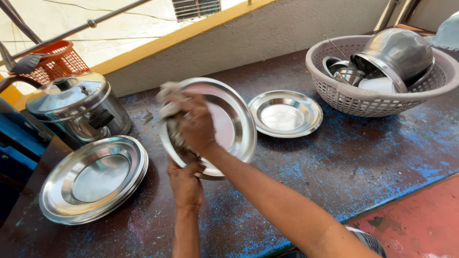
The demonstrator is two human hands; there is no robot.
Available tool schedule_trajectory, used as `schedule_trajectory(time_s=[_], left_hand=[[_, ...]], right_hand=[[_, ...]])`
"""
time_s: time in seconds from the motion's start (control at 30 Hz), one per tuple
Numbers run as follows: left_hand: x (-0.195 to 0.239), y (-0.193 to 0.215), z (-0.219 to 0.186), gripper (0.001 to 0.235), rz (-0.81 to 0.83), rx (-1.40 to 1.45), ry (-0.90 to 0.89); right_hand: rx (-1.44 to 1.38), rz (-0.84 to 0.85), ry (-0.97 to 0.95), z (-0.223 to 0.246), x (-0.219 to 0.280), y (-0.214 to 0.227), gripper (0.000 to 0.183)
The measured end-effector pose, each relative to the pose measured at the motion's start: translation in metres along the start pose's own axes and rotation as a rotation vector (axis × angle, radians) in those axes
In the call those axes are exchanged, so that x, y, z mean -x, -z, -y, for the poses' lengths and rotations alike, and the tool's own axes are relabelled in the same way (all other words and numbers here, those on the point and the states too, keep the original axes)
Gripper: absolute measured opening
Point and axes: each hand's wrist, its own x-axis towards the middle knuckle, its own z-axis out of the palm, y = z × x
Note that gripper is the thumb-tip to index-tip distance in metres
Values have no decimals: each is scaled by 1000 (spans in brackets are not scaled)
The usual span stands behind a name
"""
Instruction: The person wipes a stainless steel plate with a cloth, drying both the inner surface and the rim. They then place the plate into a plastic basket containing other kitchenware. The person repeats this process with a second plate, wiping it thoroughly before stacking it in the basket.
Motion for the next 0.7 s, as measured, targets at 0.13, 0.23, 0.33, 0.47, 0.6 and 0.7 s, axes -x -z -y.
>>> schedule_trajectory(time_s=[0.13,0.23,0.33,0.47,0.6,0.7], left_hand=[[4,10,-29,73,-132,-24,41],[15,-3,-29,76,-106,-47,66],[17,-13,-12,75,-5,-44,75],[9,-3,-1,79,-55,78,156],[8,17,-23,87,-141,104,106],[5,9,-29,83,-238,167,40]], right_hand=[[-34,355,285,7,23,5,49],[229,74,242,-21,-16,17,34],[83,-159,-227,-23,-32,28,36],[-83,243,-59,23,17,22,43],[-15,701,-26,50,43,60,42],[241,731,52,51,56,88,43]])
